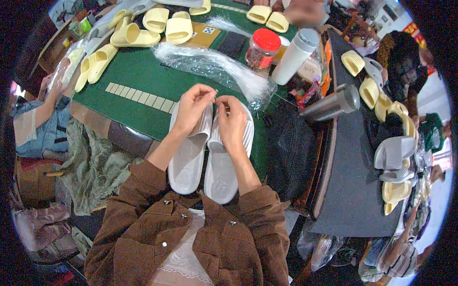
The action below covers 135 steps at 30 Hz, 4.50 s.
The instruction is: The person assembles pairs of plastic slippers by hand at a work table. They pick up individual slipper halves, align them, and press them together to form complete pairs. The person handles multiple pairs of different colors, including black, yellow, and white, placing the finished pairs on the table.
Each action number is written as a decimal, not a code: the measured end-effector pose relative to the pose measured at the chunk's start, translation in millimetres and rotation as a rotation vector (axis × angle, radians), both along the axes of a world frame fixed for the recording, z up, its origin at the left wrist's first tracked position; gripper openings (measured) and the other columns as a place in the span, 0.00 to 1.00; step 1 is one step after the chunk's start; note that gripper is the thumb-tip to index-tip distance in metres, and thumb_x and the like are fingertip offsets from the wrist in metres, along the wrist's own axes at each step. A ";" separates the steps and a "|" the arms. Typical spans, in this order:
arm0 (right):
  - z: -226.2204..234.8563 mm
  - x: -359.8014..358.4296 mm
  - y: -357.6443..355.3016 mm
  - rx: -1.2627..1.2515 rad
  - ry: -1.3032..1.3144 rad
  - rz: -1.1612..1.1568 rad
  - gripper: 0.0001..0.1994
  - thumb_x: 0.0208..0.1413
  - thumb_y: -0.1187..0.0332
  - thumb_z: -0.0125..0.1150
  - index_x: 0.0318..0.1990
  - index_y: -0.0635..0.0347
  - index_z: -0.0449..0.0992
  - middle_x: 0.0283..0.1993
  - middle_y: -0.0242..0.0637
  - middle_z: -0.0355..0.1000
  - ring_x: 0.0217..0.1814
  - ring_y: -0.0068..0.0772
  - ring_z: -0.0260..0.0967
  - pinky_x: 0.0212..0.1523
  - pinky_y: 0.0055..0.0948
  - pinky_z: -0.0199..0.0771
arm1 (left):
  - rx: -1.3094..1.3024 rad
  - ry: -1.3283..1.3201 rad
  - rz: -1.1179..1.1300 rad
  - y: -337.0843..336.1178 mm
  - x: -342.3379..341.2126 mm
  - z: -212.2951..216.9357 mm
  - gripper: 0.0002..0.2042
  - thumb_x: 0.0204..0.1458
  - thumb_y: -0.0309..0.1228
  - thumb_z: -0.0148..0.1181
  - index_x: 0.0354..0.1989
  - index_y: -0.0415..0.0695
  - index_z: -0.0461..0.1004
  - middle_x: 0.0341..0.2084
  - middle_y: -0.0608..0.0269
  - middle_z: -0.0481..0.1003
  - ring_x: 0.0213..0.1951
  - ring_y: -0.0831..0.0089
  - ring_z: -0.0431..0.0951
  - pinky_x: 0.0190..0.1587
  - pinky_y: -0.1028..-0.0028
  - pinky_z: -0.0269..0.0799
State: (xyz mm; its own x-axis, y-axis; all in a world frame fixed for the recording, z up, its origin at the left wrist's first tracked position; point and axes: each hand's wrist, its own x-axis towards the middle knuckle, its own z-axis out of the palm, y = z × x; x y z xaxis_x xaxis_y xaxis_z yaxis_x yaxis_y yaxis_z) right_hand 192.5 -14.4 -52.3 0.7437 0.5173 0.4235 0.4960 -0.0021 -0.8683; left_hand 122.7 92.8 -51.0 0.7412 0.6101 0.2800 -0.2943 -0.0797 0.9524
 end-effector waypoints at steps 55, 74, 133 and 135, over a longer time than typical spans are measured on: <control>51.4 -20.9 -33.3 0.550 0.564 0.240 0.06 0.69 0.66 0.43 0.45 0.58 0.60 0.45 0.44 0.73 0.50 0.34 0.72 0.41 0.32 0.79 | 0.519 0.178 0.241 -6.8 2.4 -6.3 0.11 0.61 0.27 0.47 0.47 0.40 0.74 0.28 0.57 0.75 0.34 0.64 0.75 0.40 0.66 0.69; 134.7 -55.3 -205.5 0.817 0.284 -0.042 0.05 0.64 0.70 0.50 0.43 0.61 0.64 0.25 0.30 0.58 0.24 0.22 0.56 0.26 0.23 0.60 | 0.459 0.200 0.158 -7.5 2.7 -1.3 0.12 0.62 0.28 0.45 0.45 0.39 0.75 0.33 0.56 0.77 0.39 0.61 0.75 0.47 0.65 0.68; 165.4 -18.3 -333.5 0.057 0.098 -0.626 0.19 0.68 0.60 0.43 0.51 0.67 0.73 0.28 0.29 0.72 0.19 0.08 0.45 0.19 0.14 0.41 | 0.566 0.153 0.154 -10.0 -8.9 20.4 0.07 0.57 0.21 0.51 0.40 0.37 0.76 0.34 0.57 0.77 0.38 0.68 0.76 0.43 0.72 0.69; 167.7 18.8 -373.2 -0.039 -0.063 -0.756 0.14 0.66 0.66 0.47 0.50 0.64 0.75 0.31 0.25 0.72 0.22 0.07 0.46 0.22 0.13 0.42 | 0.670 0.105 0.137 -19.7 -16.3 43.3 0.08 0.55 0.19 0.52 0.40 0.37 0.76 0.35 0.55 0.76 0.39 0.64 0.76 0.44 0.70 0.69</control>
